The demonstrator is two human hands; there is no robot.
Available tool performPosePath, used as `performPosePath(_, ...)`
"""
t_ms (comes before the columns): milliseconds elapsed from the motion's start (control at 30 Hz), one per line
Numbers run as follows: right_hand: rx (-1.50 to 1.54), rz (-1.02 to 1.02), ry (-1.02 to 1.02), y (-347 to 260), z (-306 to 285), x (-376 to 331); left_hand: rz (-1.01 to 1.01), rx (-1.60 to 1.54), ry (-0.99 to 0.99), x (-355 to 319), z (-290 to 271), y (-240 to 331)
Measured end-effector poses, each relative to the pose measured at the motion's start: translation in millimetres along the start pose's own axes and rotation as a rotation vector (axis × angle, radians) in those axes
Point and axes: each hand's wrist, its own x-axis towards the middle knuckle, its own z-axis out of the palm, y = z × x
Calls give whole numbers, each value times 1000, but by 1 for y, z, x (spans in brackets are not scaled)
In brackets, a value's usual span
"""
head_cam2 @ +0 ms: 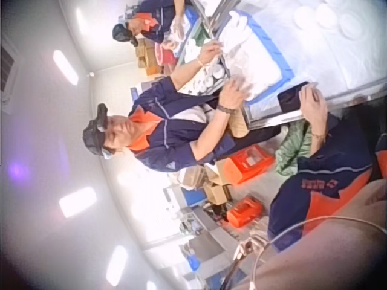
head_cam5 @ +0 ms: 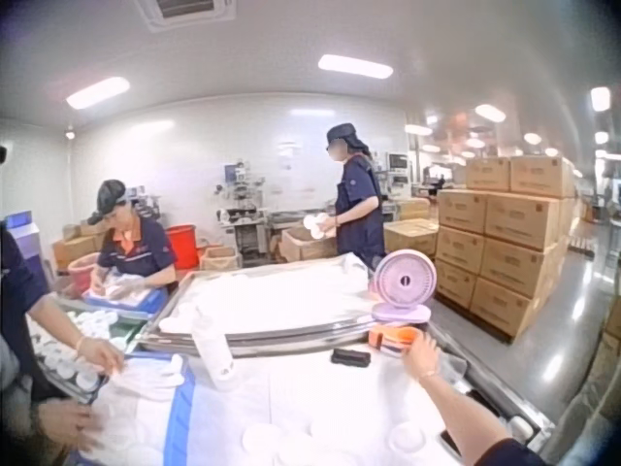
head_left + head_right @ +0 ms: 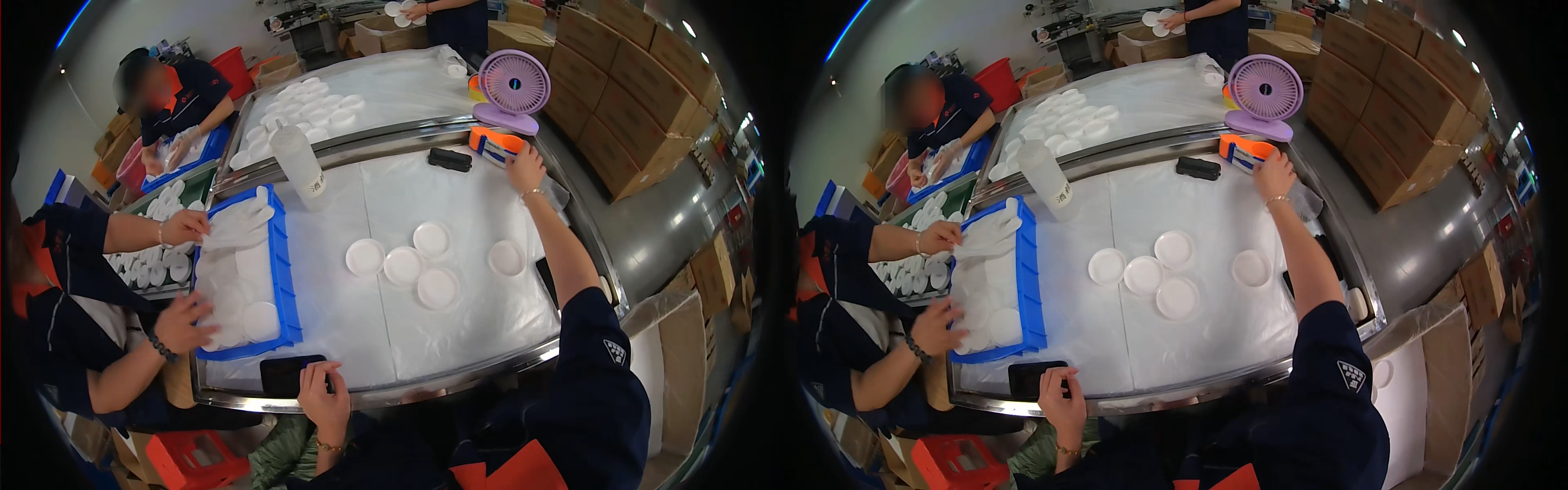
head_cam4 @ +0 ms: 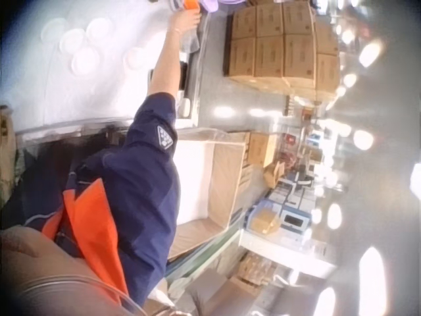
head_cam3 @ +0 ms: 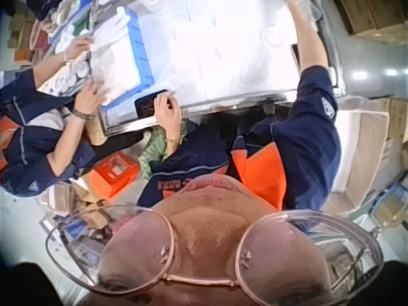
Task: Inspecting white plastic lids for defects, wiping them with a cloth, and packing them into a large shipping box.
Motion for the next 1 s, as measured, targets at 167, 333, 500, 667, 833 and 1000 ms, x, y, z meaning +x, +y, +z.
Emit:
performPosePath(167,362,-565,-456,-52,14,-28,-25,14,-26,0,-1,1)
performPosePath(333,221,-401,-455,-82,33,-47,-31,-41,-25,0,-2,1)
performPosePath(500,206,-527,-603,-66,18,-55,-19,-38,-39,-1,-1,1)
performPosePath(667,168,-583,-436,-1,-62,-85,2,-23,-64,-2,0,0)
performPosePath(833,-219,-374,-518,89,-149,-95,36,-26,-63,-1,-1,0)
performPosePath(1000,-197,-281,-761,142,-156,-92,35,-42,-12,-2,0,2)
